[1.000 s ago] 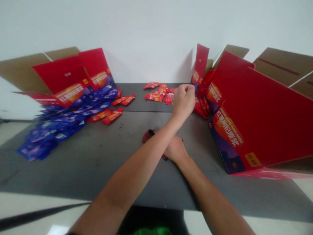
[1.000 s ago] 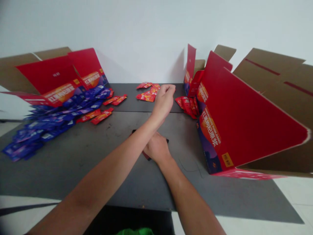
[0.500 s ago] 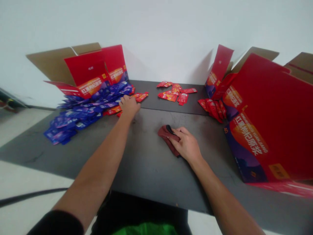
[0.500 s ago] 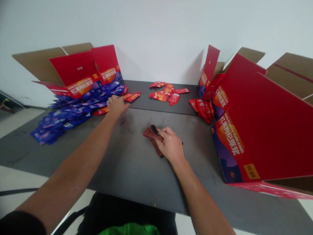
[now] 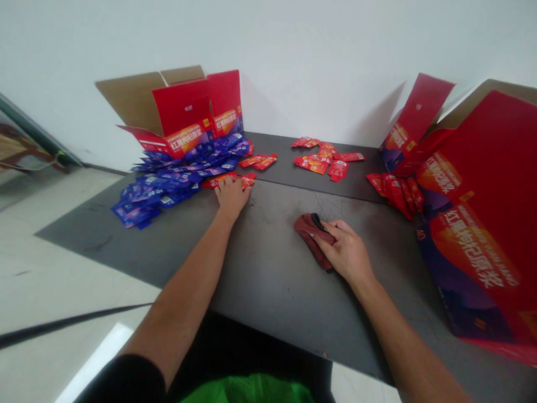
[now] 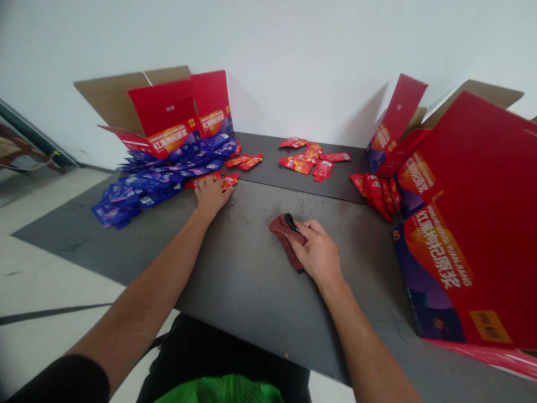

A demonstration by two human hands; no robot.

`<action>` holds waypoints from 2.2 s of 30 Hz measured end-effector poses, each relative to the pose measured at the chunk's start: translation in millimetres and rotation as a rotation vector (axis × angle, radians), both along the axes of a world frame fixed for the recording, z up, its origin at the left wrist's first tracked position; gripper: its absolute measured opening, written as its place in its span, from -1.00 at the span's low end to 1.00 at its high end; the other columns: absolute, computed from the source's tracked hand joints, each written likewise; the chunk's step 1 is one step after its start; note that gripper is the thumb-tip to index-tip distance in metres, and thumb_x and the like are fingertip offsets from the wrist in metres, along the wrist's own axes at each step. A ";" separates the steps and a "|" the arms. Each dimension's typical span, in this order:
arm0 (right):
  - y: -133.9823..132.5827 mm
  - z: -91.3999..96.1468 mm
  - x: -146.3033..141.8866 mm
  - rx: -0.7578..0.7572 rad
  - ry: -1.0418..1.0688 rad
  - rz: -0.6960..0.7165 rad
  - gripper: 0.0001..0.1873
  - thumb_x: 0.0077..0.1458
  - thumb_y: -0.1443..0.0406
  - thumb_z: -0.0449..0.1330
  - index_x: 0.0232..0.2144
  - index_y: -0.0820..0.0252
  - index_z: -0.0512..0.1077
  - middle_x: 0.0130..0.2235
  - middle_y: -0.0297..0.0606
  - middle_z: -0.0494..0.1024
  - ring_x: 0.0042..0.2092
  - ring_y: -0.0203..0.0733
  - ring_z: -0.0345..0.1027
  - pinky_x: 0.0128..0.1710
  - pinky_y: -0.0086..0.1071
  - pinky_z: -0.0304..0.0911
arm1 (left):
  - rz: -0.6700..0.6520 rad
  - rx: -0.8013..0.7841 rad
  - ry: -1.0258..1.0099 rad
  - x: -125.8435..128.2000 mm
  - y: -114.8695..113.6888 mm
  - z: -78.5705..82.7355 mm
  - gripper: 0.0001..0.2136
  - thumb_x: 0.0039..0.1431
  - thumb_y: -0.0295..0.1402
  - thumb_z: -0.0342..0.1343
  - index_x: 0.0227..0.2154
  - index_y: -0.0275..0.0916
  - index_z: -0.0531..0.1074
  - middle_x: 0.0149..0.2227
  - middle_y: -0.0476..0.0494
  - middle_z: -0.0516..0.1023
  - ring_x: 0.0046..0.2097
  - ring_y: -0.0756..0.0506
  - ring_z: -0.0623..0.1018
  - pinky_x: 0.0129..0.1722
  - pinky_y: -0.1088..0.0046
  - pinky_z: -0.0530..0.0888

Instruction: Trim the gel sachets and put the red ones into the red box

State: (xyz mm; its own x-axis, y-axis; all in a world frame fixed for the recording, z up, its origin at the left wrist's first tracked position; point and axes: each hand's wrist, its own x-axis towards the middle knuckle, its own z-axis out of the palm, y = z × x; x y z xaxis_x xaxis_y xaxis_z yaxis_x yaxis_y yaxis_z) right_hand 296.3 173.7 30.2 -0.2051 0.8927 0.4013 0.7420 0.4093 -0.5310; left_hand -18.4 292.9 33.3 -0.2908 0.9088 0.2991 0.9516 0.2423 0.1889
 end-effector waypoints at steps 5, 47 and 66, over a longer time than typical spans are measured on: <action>0.2 1.0 0.4 0.018 -0.010 0.003 -0.64 0.28 0.13 0.18 0.05 0.04 0.56 -0.12 -0.22 0.55 -0.14 -0.09 0.49 -0.22 -0.28 0.38 | -0.046 0.009 0.011 7.8 -8.9 0.5 -0.63 0.33 -0.16 -0.01 0.09 -0.14 0.50 0.21 -0.31 0.40 0.25 -0.38 0.28 0.19 -0.01 0.27; 2.4 -1.2 5.2 0.045 0.058 0.052 -0.64 0.25 0.07 0.20 0.00 0.06 0.57 -0.16 -0.21 0.55 -0.15 -0.06 0.48 -0.20 -0.24 0.38 | -0.051 0.067 0.015 29.1 -32.3 -7.5 -0.65 0.37 -0.24 -0.04 0.11 -0.18 0.46 0.22 -0.32 0.38 0.19 -0.36 0.29 0.11 0.05 0.33; 4.0 0.6 16.1 0.079 0.121 -0.029 -0.62 0.24 0.04 0.20 -0.02 0.06 0.60 -0.20 -0.22 0.54 -0.16 -0.07 0.47 -0.15 -0.23 0.38 | -0.581 -0.020 -0.023 87.3 -186.9 11.1 -0.65 0.33 -0.20 0.09 0.11 -0.17 0.47 0.11 -0.31 0.48 0.05 -0.31 0.45 0.04 0.08 0.48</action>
